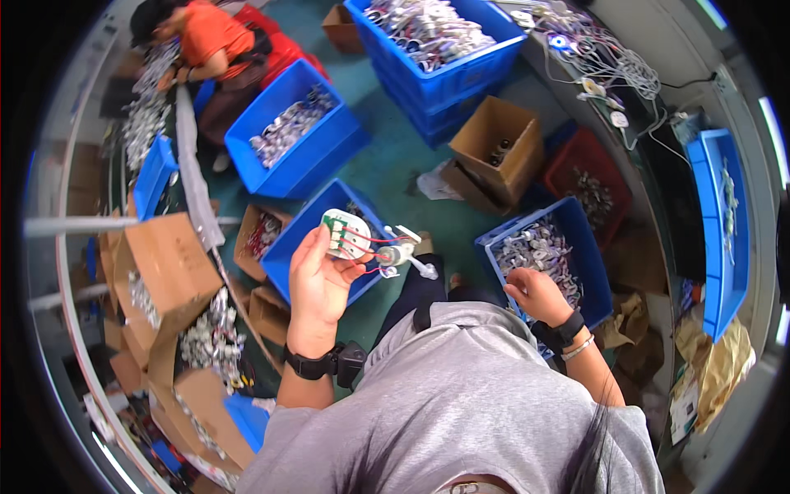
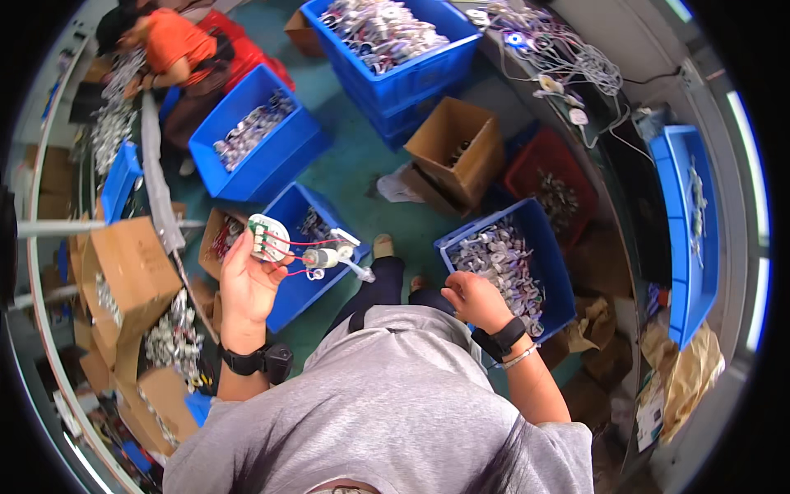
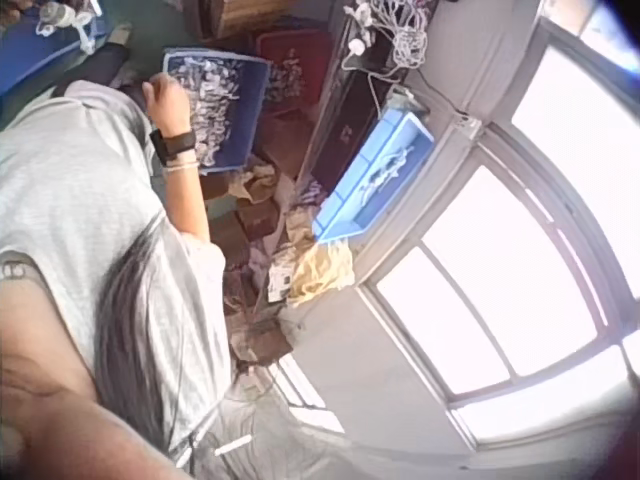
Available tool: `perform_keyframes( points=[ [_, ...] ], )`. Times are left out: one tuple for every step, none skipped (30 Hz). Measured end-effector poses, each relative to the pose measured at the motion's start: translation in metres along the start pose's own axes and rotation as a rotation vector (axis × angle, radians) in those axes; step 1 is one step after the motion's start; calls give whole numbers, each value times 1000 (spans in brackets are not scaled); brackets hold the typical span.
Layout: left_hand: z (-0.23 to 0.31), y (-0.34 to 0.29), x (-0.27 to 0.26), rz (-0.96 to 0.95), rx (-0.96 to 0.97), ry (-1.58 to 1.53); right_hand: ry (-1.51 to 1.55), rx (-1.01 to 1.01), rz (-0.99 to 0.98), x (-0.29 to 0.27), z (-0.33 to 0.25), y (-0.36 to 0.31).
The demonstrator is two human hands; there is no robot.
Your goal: Assembling and sorting electronic components, wires, and PCB boards in a workshop environment.
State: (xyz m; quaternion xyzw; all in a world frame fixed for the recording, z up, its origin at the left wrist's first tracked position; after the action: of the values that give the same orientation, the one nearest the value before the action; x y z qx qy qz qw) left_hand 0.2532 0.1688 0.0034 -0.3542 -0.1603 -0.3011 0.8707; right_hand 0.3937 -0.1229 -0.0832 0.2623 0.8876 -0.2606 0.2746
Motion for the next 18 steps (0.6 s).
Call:
perform_keyframes(
  points=[
    [6, 11, 2, -26, 23, 45, -6, 33, 20, 0, 2, 1],
    [12, 25, 1, -38, 26, 71, 20, 75, 38, 0, 3, 4],
    [17, 38, 0, -49, 32, 95, 45, 113, 54, -1, 2, 6],
    [23, 48, 2, -64, 49, 116, 57, 157, 51, -4, -1, 9],
    [31, 60, 4, -75, 69, 145, 52, 173, 62, -4, -1, 11],
    [37, 71, 4, -89, 79, 156, 39, 219, 71, -4, 1, 14],
    [43, 80, 4, -101, 92, 169, 30, 263, 79, -3, 2, 16],
    [48, 90, 4, -110, 83, 172, 23, 308, 98, -4, 0, 18],
    [54, 100, 5, -100, 104, 174, 26, 318, 104, -3, 0, 22],
    [59, 107, 6, -93, 122, 178, 31, 330, 139, -2, 2, 24],
    [64, 112, 6, -104, 111, 184, 36, 342, 175, 0, 2, 26],
    [70, 116, 6, -87, 122, 191, 47, 373, 156, 3, 1, 27],
    [73, 122, 8, -75, 135, 194, 47, 385, 169, 6, 4, 28],
    [75, 126, 9, -75, 133, 197, 42, 394, 146, 10, 9, 27],
    [77, 131, 11, -87, 125, 198, 37, 403, 122, 13, 12, 25],
    [78, 135, 10, -87, 120, 198, 44, 428, 117, 14, 12, 24],
    [79, 138, 9, -85, 115, 197, 44, 434, 120, 17, 17, 20],
    [79, 141, 9, -87, 110, 188, 38, 491, 119, 21, 28, 15]
  ],
)
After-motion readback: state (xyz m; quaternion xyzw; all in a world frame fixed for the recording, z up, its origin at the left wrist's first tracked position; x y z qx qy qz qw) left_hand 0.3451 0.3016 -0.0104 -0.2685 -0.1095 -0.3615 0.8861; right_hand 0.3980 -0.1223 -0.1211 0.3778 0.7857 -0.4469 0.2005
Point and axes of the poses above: each hand's wrist, its own y-axis towards the middle knuckle, its own x-axis out of the palm, z = x × y, the point moved 1 cm from there along y, towards the middle knuckle, and after that the axes turned 3 degrees about z, right-handed, at the moved point
